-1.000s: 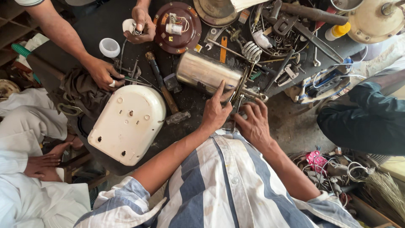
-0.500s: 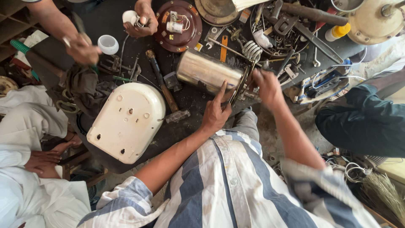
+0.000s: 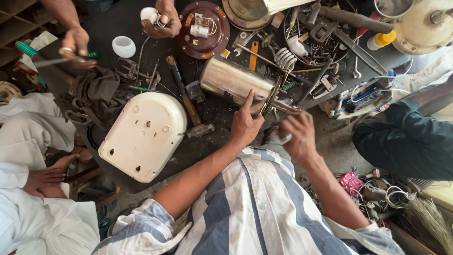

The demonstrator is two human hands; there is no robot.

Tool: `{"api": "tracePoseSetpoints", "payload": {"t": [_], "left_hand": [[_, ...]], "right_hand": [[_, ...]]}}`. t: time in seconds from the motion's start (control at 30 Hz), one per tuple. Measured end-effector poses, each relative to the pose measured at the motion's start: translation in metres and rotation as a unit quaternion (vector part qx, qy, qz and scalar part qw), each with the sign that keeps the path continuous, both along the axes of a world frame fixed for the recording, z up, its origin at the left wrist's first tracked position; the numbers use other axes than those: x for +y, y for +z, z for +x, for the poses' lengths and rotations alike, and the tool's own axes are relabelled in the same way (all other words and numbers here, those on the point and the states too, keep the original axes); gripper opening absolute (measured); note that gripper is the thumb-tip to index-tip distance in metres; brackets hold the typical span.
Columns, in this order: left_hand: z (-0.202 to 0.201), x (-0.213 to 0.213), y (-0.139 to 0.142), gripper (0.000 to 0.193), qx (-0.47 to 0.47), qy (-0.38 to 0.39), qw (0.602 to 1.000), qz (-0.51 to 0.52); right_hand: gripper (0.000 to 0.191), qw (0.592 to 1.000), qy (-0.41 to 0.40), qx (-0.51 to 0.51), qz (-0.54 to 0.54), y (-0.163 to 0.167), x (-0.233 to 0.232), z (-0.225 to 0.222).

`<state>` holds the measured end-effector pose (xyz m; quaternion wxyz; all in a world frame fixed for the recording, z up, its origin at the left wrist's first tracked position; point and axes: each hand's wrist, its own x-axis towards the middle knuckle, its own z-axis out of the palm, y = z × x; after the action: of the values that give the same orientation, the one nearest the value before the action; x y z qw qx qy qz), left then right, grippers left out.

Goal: The person disassembles a small appliance motor, removes a cylindrical metal component, and uses a wrench to tighten or loosen a nut on the assembly. They handle various tools and parts on a cluttered workbench while another person works nearby.

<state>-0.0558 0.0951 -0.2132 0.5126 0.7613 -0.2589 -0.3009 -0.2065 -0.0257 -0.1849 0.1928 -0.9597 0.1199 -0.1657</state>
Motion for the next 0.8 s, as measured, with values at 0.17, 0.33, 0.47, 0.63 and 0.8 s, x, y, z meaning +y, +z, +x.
{"api": "tracePoseSetpoints", "payload": {"t": [0.17, 0.33, 0.47, 0.63, 0.8], "left_hand": [[-0.003, -0.004, -0.002, 0.082, -0.029, 0.008, 1.000, 0.003], [-0.004, 0.000, -0.005, 0.084, 0.011, 0.002, 1.000, 0.002], [-0.005, 0.004, -0.005, 0.083, -0.011, 0.003, 1.000, -0.018], [-0.005, 0.006, -0.004, 0.084, -0.023, -0.003, 0.999, -0.027], [-0.005, 0.006, 0.001, 0.085, -0.020, -0.008, 0.999, -0.035]], "right_hand": [[0.017, 0.995, 0.036, 0.030, -0.088, -0.003, 0.027, -0.001], [0.021, 0.998, 0.034, 0.008, -0.049, 0.002, 0.023, 0.009], [0.019, 0.998, 0.055, -0.009, -0.038, 0.010, 0.007, 0.015], [0.022, 0.990, 0.114, 0.029, -0.075, 0.018, 0.001, 0.018], [0.022, 0.989, 0.131, 0.029, -0.063, 0.015, -0.005, 0.015]]}}
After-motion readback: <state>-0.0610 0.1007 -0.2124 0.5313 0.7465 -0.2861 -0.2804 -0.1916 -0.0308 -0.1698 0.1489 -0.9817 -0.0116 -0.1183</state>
